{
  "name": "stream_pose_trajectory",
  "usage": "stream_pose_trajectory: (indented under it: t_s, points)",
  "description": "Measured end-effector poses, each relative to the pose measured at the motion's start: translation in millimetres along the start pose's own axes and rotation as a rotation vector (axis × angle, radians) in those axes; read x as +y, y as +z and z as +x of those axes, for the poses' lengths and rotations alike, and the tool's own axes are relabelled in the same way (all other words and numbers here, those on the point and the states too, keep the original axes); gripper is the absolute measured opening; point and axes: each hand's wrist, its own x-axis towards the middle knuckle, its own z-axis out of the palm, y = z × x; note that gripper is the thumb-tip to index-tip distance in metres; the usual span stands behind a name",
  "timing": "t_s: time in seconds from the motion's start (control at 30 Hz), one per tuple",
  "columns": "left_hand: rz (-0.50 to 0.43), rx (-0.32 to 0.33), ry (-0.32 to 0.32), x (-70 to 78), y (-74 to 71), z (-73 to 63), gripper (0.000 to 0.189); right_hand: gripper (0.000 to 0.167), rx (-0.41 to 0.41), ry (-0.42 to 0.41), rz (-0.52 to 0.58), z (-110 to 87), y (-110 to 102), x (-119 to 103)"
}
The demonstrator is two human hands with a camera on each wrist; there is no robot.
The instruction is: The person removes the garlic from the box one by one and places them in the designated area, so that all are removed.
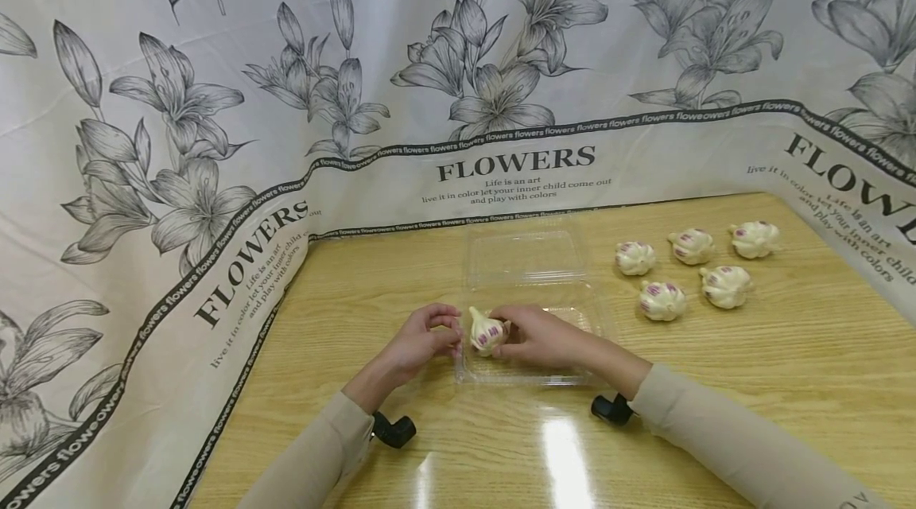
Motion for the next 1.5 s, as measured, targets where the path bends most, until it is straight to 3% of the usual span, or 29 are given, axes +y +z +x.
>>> stream_pose_trajectory:
  t_s: [0.4,0.7,0.83,1.5]
  points:
    - [-0.001,0.001,0.002,2.0,0.7,-1.7,0.04,0.047,-0.004,-0.006,-0.007,1.7,2,1]
    - [0.007,-0.002,0.004,0.5,0.3,-1.8,0.04,0.023,-0.022,-0.046,0.025,3.5,3,-1]
    - [0.004,-0.002,0.001,0.7,0.0,-1.8,0.042,0.022,-0.024,-0.037,0.045,2.1,1,0]
    - [0.004,-0.005,-0.001,1.2,-0.7,-2.0,0.045,0.021,0.066,0.004,0.061,-18.2,-30,5]
